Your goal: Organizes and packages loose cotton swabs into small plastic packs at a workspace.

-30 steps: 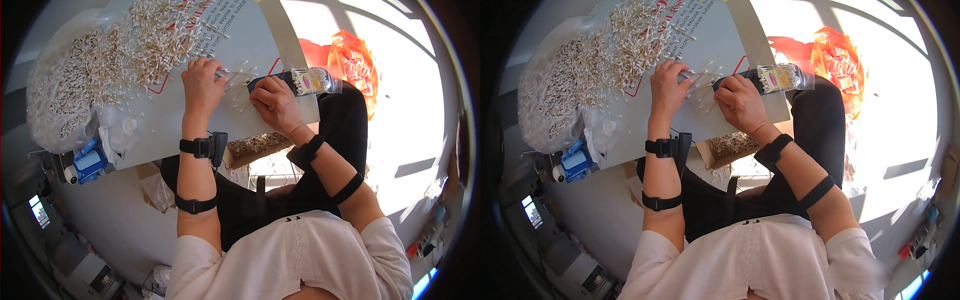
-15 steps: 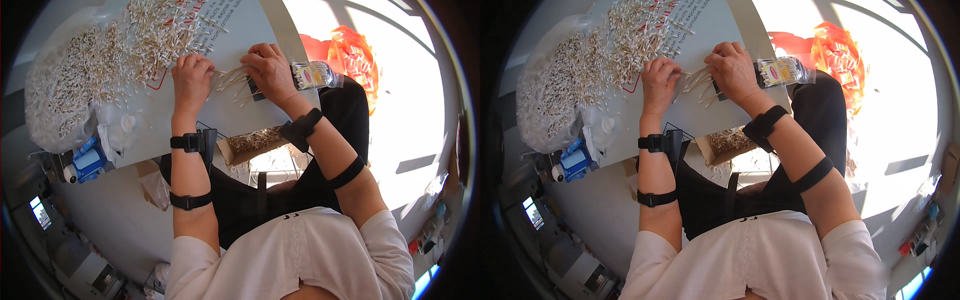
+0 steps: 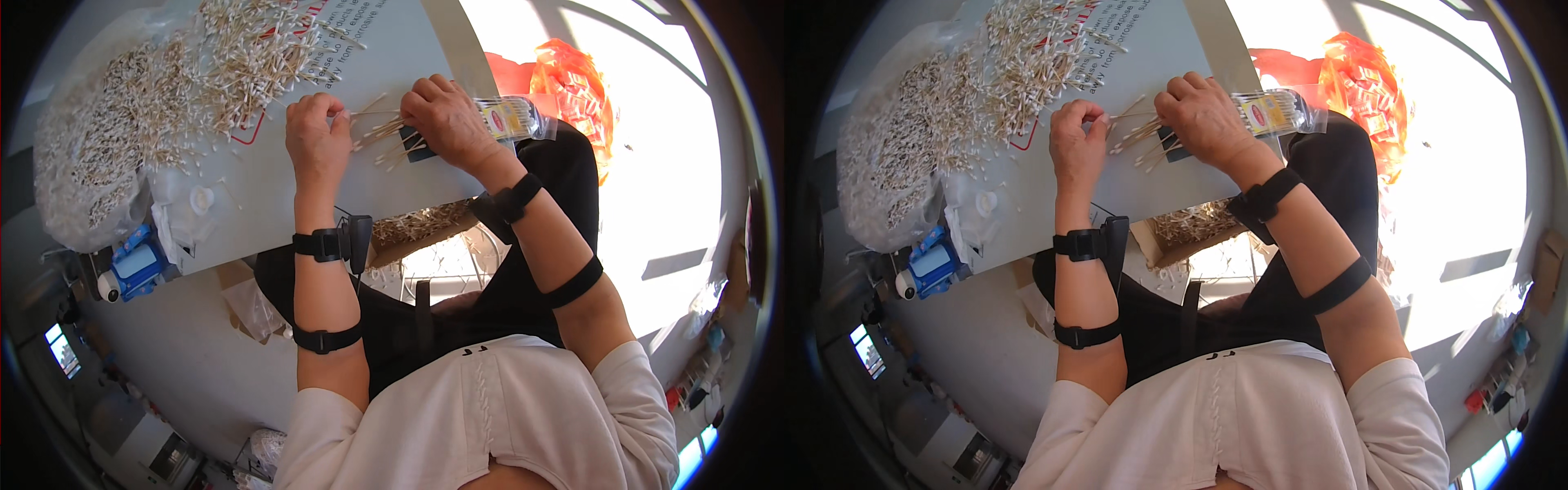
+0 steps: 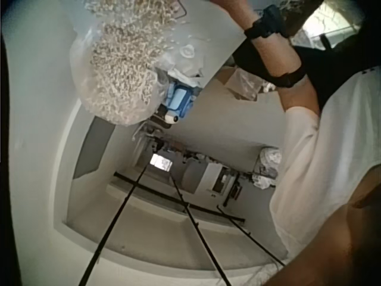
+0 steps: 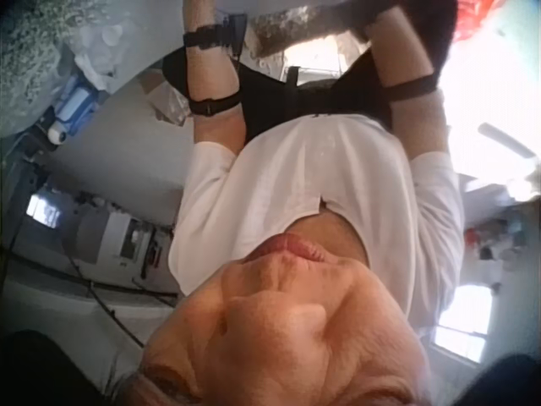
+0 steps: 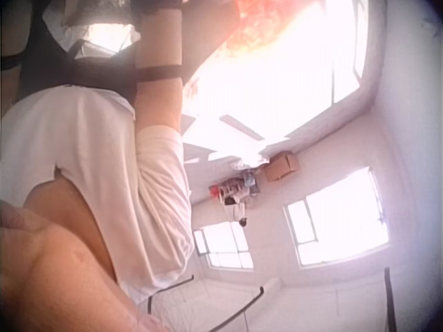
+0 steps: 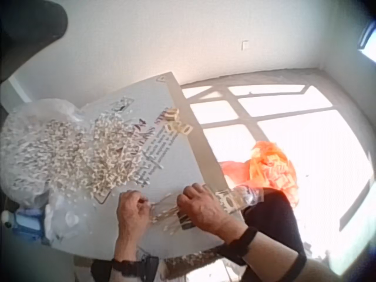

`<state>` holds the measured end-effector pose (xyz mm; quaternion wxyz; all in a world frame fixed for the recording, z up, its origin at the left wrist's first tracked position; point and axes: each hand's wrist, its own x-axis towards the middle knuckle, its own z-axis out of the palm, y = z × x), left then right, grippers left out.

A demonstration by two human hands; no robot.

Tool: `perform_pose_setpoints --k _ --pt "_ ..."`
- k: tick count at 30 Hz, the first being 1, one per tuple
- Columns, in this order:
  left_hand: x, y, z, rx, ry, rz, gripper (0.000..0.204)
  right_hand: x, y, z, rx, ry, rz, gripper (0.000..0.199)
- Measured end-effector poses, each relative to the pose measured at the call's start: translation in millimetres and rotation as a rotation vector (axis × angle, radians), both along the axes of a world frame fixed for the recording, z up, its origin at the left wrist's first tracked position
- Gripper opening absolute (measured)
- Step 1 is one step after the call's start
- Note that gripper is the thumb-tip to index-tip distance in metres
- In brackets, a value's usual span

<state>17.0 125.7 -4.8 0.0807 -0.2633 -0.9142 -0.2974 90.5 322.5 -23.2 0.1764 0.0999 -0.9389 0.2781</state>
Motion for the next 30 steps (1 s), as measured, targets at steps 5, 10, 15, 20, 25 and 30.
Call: perform_pose_setpoints --k 5,10,15,20,25,30 --pt "24 -29 0 -0.140 -0.135 0.092 0.015 1 9 4 -0.189 -0.112 0.047 0.007" --pt "23 -33 5 -0.180 -0.004 -0.045 0.019 -26 8 6 -0.218 -0.069 -0.128 0.005" --pt "2 -31 20 -0.199 0.038 -0.013 0.018 -54 -3 1 0.064 -0.030 -0.057 0.004" --pt "-20 -9 10 -0.142 0.105 -0.029 0.018 -53 0 3 -0.056 -0.067 0.171 0.001" --pt "-6 6 0 -0.138 -0.108 -0.189 0.018 -18 6 -5 -0.534 -0.072 -0.080 0.013" --pt "35 21 -22 0.534 -0.211 0.042 0.036 10 -12 -5 -0.949 0.009 -0.203 0.026"
